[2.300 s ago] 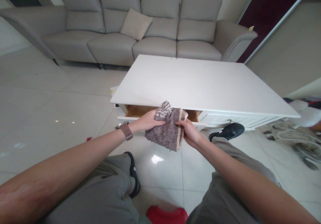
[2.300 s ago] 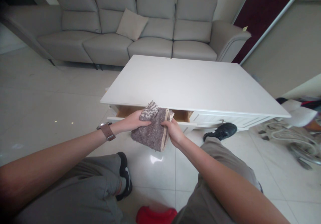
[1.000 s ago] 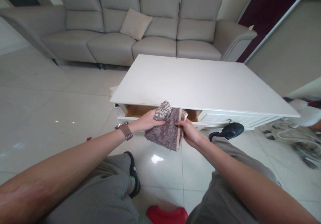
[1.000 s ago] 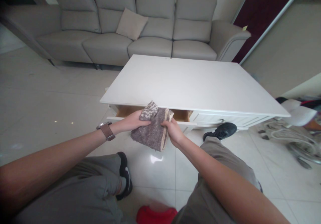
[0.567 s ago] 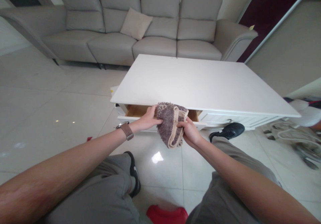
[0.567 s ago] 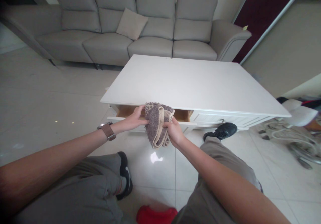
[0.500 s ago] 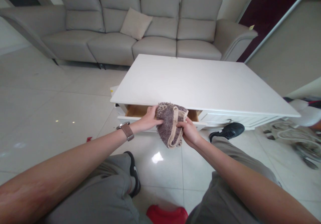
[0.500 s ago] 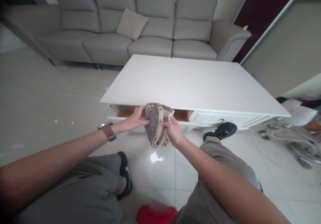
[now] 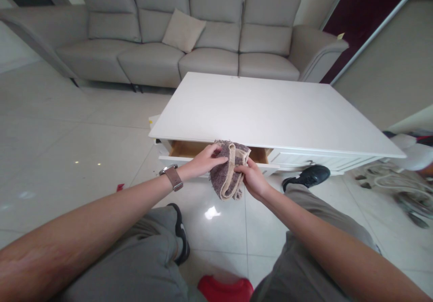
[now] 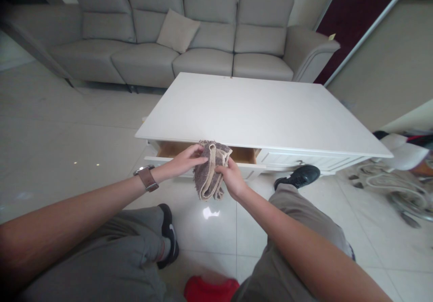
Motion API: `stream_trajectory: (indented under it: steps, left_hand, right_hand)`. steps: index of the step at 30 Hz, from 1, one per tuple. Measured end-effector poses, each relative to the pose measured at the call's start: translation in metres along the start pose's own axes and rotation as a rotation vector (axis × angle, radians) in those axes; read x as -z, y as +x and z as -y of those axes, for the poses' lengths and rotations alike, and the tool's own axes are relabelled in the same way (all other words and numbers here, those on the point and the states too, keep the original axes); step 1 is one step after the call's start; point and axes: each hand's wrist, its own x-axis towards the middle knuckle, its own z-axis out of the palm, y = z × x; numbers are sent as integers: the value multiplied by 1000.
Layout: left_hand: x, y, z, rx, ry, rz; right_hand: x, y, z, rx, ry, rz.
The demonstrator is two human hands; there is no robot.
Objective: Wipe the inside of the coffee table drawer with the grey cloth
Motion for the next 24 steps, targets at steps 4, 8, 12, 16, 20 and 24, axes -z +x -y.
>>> stream_trajectory:
  steps: [4,8,12,16,20,24]
  left_hand:
    - [-1,0,1,0,-69,43]
    - [-2,-3,-4,-6,-31,22]
    - [-4,-7,-12,-43,33,-8]
    - [-5,-8,-19,-96,112,-48]
    - [-8,-8,-27,-112,218,-58]
    - [-11,-9,-35,-118,329,-58]
  right_hand:
    - [0,0,0,2,-3,43]
    - [-1,-3,2,-1,-7,90]
    - [-5,-6,6,2,-12,131]
    - [-7,-7,7,23,7,150]
    - [-7,-6,5,23,20,122]
    - [-7,-5,4,15,23,79]
